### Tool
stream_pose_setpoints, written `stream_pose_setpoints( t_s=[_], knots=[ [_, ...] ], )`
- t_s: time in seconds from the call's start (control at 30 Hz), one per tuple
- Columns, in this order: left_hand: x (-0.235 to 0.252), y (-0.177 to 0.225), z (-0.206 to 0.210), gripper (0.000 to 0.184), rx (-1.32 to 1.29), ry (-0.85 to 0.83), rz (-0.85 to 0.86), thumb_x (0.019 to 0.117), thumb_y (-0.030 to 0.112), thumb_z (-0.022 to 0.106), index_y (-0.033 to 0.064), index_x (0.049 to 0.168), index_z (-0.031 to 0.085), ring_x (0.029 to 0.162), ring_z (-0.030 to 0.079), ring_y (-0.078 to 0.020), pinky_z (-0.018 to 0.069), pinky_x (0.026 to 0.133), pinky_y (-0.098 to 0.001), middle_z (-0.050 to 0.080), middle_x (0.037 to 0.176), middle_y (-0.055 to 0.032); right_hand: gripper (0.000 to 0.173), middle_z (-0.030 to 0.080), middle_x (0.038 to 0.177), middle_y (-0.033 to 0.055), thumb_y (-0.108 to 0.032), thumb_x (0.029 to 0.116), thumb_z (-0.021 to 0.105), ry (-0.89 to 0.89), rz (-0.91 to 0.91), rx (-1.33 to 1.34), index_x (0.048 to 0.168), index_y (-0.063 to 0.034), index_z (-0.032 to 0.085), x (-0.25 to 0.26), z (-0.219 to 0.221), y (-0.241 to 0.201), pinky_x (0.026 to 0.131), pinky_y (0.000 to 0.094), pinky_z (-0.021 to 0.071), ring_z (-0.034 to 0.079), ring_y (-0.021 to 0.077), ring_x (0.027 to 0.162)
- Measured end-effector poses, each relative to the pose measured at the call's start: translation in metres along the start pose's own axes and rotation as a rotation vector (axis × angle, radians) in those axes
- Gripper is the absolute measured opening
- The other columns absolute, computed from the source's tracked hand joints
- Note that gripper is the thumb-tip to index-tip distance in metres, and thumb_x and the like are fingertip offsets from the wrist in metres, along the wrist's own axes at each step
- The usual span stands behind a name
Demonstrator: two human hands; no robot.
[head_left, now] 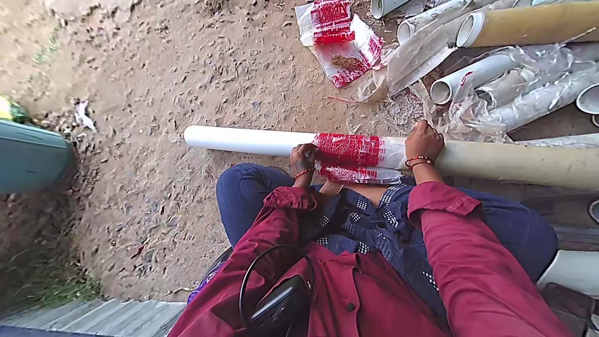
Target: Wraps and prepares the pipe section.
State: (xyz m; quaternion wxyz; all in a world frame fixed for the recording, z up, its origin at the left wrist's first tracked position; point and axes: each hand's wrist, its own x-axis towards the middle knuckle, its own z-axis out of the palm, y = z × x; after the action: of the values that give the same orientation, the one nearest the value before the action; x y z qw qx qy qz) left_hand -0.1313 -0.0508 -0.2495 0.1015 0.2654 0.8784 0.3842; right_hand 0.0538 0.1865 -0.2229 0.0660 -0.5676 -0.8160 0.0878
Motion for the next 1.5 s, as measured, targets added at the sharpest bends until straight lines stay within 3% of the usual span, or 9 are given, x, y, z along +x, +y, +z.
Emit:
stream_pose_setpoints(
  t_s=[0.43, 0.5, 0.57, 0.63, 0.7, 0.87, 1.03, 1.27, 1.5],
  knots=[
    [0.006, -0.009, 0.001, 0.018, 0.01, -0.104, 0.056, 0.0948, 0.003, 0.067, -0.0091, 0.107, 0.072, 0.115, 0.063, -0.0444, 0.0472, 0.104, -0.0544, 0.069, 0.116, -0.0282, 0.036, 0.069, 0.114, 0.032, -0.014, 0.1105, 0.036, 0.003, -0.016, 0.004, 0.123, 0.0097, 0.06, -0.001, 0.002, 0.002, 0.096, 0.0611, 0.0455, 0.066, 0.0477, 0.113],
    [0.009, -0.01, 0.003, 0.027, 0.034, -0.049, -0.008, 0.0914, 0.011, 0.074, -0.0002, 0.117, 0.071, 0.134, 0.048, -0.0479, 0.0375, 0.108, -0.0633, 0.06, 0.137, -0.0253, 0.035, 0.068, 0.116, 0.0325, -0.015, 0.1108, 0.037, 0.02, -0.034, 0.008, 0.124, 0.0086, 0.06, 0.0, 0.001, 0.004, 0.095, 0.0624, 0.0463, 0.066, 0.0492, 0.113],
    [0.014, -0.01, -0.003, 0.058, 0.008, -0.087, -0.15, 0.0887, 0.017, 0.078, 0.0118, 0.143, 0.058, 0.153, 0.023, -0.0457, 0.0175, 0.116, -0.0717, 0.038, 0.162, -0.0179, 0.035, 0.068, 0.117, 0.0327, -0.016, 0.1117, 0.038, 0.033, -0.075, 0.003, 0.125, 0.0077, 0.061, -0.005, 0.0, 0.002, 0.095, 0.0632, 0.0468, 0.065, 0.0503, 0.113],
    [0.017, -0.011, -0.005, 0.074, -0.098, -0.15, -0.262, 0.0896, 0.018, 0.079, 0.0172, 0.156, 0.044, 0.158, 0.004, -0.043, 0.003, 0.117, -0.0763, 0.023, 0.169, -0.0153, 0.03, 0.07, 0.11, 0.0335, -0.009, 0.1088, 0.043, 0.113, -0.226, 0.023, 0.119, 0.0095, 0.065, -0.016, -0.001, -0.009, 0.089, 0.063, 0.049, 0.068, 0.0515, 0.105],
    [0.017, -0.012, -0.001, 0.07, -0.216, -0.139, -0.287, 0.0902, 0.011, 0.076, 0.0166, 0.153, 0.048, 0.158, -0.001, -0.0427, 0.0006, 0.117, -0.0767, 0.02, 0.17, -0.0165, 0.029, 0.072, 0.106, 0.0338, -0.004, 0.1055, 0.047, 0.093, -0.422, 0.077, 0.119, 0.0097, 0.069, -0.033, -0.006, -0.035, 0.083, 0.0651, 0.0519, 0.071, 0.053, 0.096],
    [0.018, -0.01, -0.007, 0.056, -0.228, -0.116, -0.301, 0.0943, 0.009, 0.069, 0.0142, 0.148, 0.055, 0.159, 0.012, -0.0342, 0.0021, 0.119, -0.0739, 0.03, 0.168, -0.009, 0.036, 0.071, 0.111, 0.0323, -0.013, 0.1107, 0.041, -0.411, -0.71, -0.073, 0.133, 0.0049, 0.063, -0.077, -0.007, -0.125, 0.09, 0.0645, 0.051, 0.07, 0.0517, 0.104],
    [0.017, -0.009, -0.008, 0.057, -0.219, -0.148, -0.316, 0.096, 0.012, 0.069, 0.013, 0.15, 0.052, 0.16, 0.01, -0.0305, 0.0027, 0.12, -0.0725, 0.028, 0.17, -0.0046, 0.035, 0.07, 0.113, 0.0296, -0.015, 0.1121, 0.038, -0.566, -0.696, -0.427, 0.136, 0.0004, 0.058, -0.085, 0.0, -0.18, 0.092, 0.0603, 0.0506, 0.068, 0.0472, 0.111],
    [0.019, -0.005, -0.005, 0.066, -0.327, -0.174, -0.371, 0.0898, -0.002, 0.07, 0.0117, 0.151, 0.05, 0.16, 0.006, -0.0312, 0.0108, 0.12, -0.0723, 0.021, 0.172, -0.0031, 0.032, 0.07, 0.108, 0.0306, -0.018, 0.1105, 0.042, -0.562, -0.695, -0.61, 0.13, -0.0024, 0.063, -0.084, -0.005, -0.2, 0.085, 0.0641, 0.0508, 0.068, 0.0502, 0.107],
    [0.024, -0.004, -0.004, 0.065, -0.313, -0.223, -0.398, 0.0936, 0.001, 0.068, 0.0146, 0.153, 0.047, 0.161, 0.003, -0.0274, 0.0091, 0.121, -0.0701, 0.017, 0.173, 0.0015, 0.028, 0.072, 0.097, 0.0311, -0.012, 0.1077, 0.046, -0.477, -0.842, -0.58, 0.121, 0.0011, 0.067, -0.078, -0.001, -0.191, 0.079, 0.0645, 0.0502, 0.07, 0.0515, 0.096]
  ],
)
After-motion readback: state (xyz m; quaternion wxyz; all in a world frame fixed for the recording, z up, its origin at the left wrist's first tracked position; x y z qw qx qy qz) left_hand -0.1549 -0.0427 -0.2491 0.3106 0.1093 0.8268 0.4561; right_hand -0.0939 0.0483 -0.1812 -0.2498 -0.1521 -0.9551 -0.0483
